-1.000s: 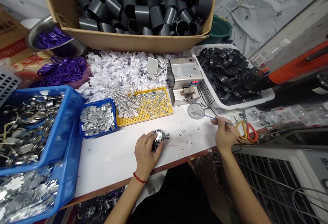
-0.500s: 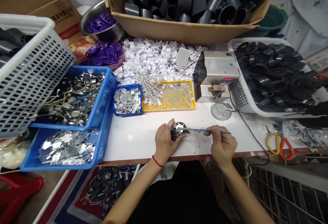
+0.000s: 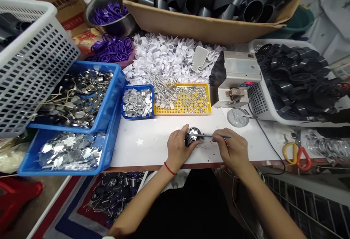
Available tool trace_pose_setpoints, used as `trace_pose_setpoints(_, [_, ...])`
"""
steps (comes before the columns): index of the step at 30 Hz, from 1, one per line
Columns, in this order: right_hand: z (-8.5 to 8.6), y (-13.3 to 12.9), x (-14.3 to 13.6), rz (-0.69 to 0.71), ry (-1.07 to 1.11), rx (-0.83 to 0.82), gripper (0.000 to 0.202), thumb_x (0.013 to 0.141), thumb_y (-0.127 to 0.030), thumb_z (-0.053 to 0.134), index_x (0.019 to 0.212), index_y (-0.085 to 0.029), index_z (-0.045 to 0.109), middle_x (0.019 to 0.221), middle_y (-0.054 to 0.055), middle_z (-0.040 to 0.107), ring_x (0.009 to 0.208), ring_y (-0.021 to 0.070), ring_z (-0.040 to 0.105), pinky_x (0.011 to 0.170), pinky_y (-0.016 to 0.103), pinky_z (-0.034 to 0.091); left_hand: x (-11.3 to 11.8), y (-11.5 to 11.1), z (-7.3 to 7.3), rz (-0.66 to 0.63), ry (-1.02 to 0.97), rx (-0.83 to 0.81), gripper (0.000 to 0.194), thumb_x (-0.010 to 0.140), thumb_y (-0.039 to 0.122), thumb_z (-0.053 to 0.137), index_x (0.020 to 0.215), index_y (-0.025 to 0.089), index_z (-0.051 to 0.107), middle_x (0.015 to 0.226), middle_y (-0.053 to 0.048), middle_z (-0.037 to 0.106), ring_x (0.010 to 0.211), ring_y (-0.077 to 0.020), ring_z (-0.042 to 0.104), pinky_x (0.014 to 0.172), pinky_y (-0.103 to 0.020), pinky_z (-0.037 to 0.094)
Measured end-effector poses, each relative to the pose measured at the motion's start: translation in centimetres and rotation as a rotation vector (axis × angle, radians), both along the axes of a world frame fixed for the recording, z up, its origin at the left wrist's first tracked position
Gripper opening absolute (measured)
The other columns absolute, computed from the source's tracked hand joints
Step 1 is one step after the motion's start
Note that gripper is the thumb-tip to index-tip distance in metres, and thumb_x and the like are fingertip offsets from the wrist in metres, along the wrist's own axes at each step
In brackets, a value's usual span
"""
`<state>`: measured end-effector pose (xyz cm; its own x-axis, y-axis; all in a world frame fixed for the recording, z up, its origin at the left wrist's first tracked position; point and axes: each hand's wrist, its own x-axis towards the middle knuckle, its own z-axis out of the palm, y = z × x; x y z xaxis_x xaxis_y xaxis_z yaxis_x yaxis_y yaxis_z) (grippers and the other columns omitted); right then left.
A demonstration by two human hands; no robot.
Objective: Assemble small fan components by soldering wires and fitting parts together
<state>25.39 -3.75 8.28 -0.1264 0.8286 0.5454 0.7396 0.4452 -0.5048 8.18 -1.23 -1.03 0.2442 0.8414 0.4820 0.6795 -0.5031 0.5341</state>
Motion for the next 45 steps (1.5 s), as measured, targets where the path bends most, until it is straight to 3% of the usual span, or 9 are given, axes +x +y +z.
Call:
trace_pose_setpoints(8, [0.8,1.3,0.9,0.109,-0.261,0.023,0.015,0.096,-0.014,0.045,0.085,-0.02,0.053,0.072,0.001,0.065,0.062,0.0137,0.053,0.061,0.027,0.044,0.0,0.0,-0.2,-0.001,0.01,-0.004,0.067,0.078,0.054,0.07,0.128,0.016,0.047,0.096,-0.009,0.071,0.087,-0.0236,0.067,0.08,-0.036,0.052])
trace_pose_setpoints(24, [-0.1,0.0,2.1,0.082,-0.15,0.045,0.012,0.091,-0.007,0.05,0.089,-0.018,0.053,0.074,0.003,0.065,0.063,0.0131,0.054,0.06,0.026,0.046,-0.1,0.0,-0.2,-0.005,0.014,-0.006,0.067,0.078,0.053,0.07,0.128,0.016,0.046,0.099,-0.009,0.071,0.087,-0.0237,0.067,0.079,-0.036,0.053])
trace_pose_setpoints(29, [-1.0,-0.4,2.3,-0.018,0.05,0.015,0.015,0.093,-0.011,0.049,0.084,-0.019,0.058,0.071,0.001,0.065,0.062,0.0121,0.059,0.058,0.025,0.048,0.1,0.1,-0.4,-0.01,0.005,0.013,0.068,0.078,0.053,0.07,0.13,0.017,0.045,0.097,-0.009,0.071,0.085,-0.0229,0.067,0.076,-0.035,0.054])
trace_pose_setpoints(32, [-1.6,-0.6,2.8,-0.213,0.265,-0.058,0.02,0.095,-0.02,0.048,0.081,-0.019,0.062,0.068,0.0,0.065,0.061,0.0119,0.061,0.06,0.026,0.049,0.3,0.2,-0.2,-0.011,-0.015,0.003,0.067,0.079,0.053,0.069,0.131,0.017,0.045,0.096,-0.008,0.071,0.084,-0.0228,0.068,0.076,-0.035,0.055])
trace_pose_setpoints(34, [-1.8,-0.8,3.3,-0.343,0.532,-0.109,0.023,0.096,-0.029,0.049,0.08,-0.018,0.062,0.065,0.0,0.063,0.059,0.0122,0.061,0.06,0.026,0.049,0.0,0.1,0.1,-0.025,-0.036,0.012,0.07,0.079,0.052,0.069,0.134,0.018,0.042,0.101,-0.009,0.071,0.094,-0.0246,0.068,0.089,-0.041,0.053])
trace_pose_setpoints(36, [-1.9,-1.2,3.6,-0.378,0.806,-0.141,0.025,0.096,-0.036,0.05,0.082,-0.018,0.061,0.065,-0.001,0.061,0.058,0.0121,0.06,0.059,0.026,0.049,-0.9,-0.1,0.6,-0.042,-0.054,0.025,0.081,0.075,0.055,0.072,0.138,0.018,0.037,0.115,-0.012,0.067,0.113,-0.0295,0.062,0.106,-0.052,0.042])
trace_pose_setpoints(38, [-1.9,-1.9,3.3,-0.329,0.876,-0.16,0.023,0.095,-0.036,0.05,0.084,-0.019,0.062,0.069,0.0,0.062,0.061,0.0121,0.061,0.06,0.026,0.049,-2.3,-0.6,0.8,-0.065,-0.071,-0.007,0.09,0.071,0.057,0.075,0.141,0.018,0.034,0.13,-0.016,0.059,0.128,-0.0336,0.051,0.113,-0.058,0.033])
trace_pose_setpoints(42, [-2.0,-3.0,1.0,-0.078,0.536,-0.184,0.019,0.096,-0.022,0.047,0.09,-0.019,0.064,0.082,0.004,0.067,0.077,0.0156,0.065,0.069,0.031,0.052,-4.5,-1.8,0.0,-0.087,-0.162,-0.254,0.08,0.078,0.045,0.072,0.143,0.021,0.033,0.126,-0.013,0.061,0.118,-0.0276,0.058,0.101,-0.048,0.048])
trace_pose_setpoints(45, [-2.2,-2.7,-0.7,0.066,0.421,-0.175,0.019,0.095,-0.018,0.044,0.093,-0.02,0.062,0.082,0.006,0.066,0.079,0.0174,0.065,0.069,0.033,0.053,-4.7,-2.1,-0.7,-0.063,-0.226,-0.357,0.076,0.079,0.04,0.073,0.142,0.023,0.034,0.119,-0.009,0.064,0.11,-0.0239,0.062,0.096,-0.044,0.051])
